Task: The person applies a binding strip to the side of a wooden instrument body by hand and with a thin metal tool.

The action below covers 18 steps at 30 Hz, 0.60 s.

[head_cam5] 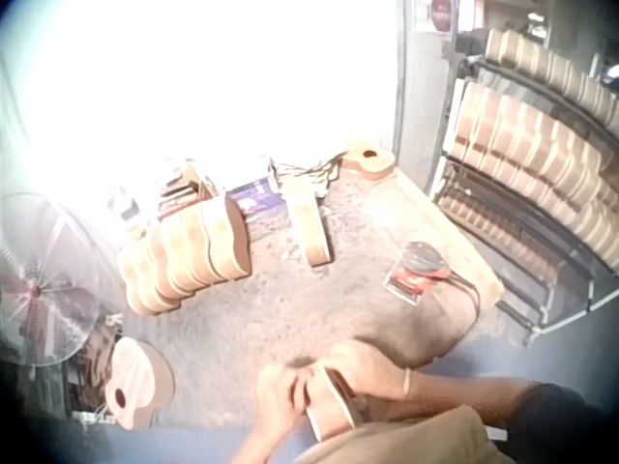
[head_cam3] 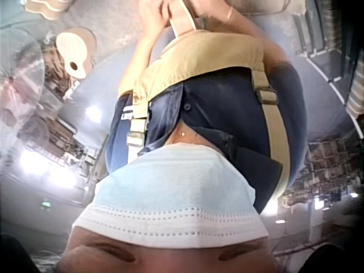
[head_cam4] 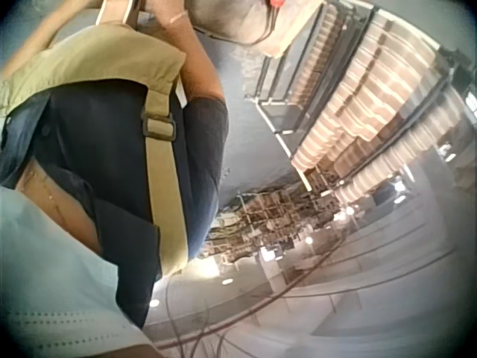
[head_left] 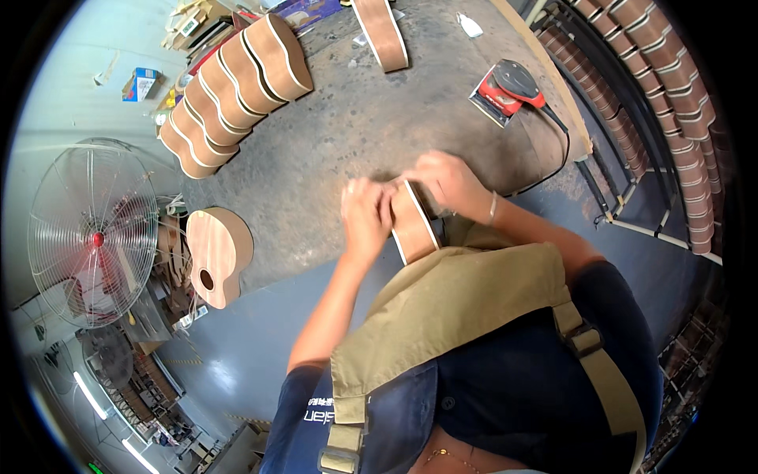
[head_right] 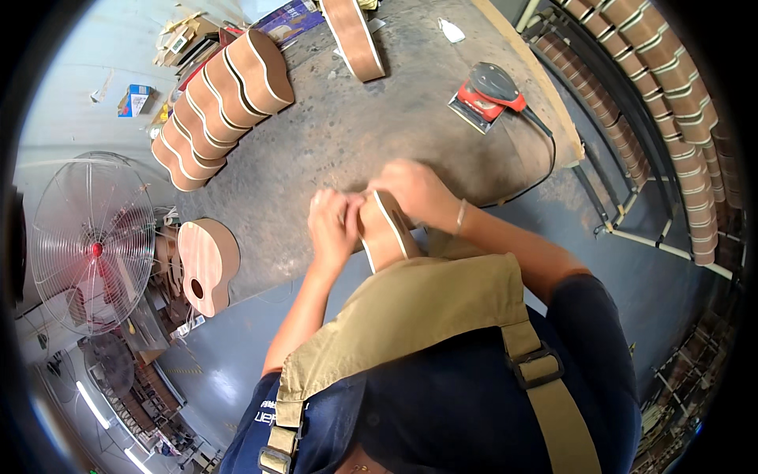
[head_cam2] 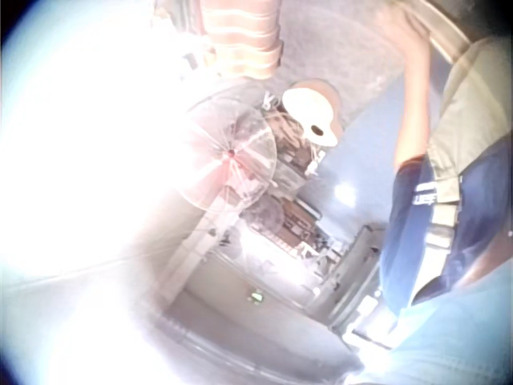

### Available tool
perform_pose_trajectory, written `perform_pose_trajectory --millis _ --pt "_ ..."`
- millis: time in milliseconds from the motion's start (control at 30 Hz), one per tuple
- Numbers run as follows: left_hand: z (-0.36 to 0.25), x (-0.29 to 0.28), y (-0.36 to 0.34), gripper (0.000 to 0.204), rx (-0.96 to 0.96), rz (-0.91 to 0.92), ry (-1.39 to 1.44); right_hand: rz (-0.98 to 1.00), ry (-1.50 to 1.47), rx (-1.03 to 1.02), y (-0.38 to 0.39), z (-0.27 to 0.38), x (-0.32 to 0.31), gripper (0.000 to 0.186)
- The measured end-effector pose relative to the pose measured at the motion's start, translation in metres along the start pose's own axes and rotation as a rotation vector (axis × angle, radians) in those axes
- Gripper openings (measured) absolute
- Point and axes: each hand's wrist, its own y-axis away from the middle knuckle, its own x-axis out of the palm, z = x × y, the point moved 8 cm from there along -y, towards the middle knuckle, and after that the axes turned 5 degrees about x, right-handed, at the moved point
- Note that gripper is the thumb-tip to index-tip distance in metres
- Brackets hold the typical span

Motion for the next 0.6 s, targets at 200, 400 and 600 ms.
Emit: perform_pose_trajectory --millis 200,400,600 --pt "0.015 0.006 -0.006 0.004 -0.104 0.076 0.107 0.026 -0.111 0.066 -0.001 -0.015 0.006 0.026" --pt "-0.033 0.003 0.048 0.020 0.301 0.063 -0.034 0.022 0.015 -0.158 0.056 0.023 0.002 0.034" --pt "-0.036 0.002 0.057 0.007 0.072 0.195 0.252 0.323 -0.216 0.114 0.069 0.021 0.001 0.025"
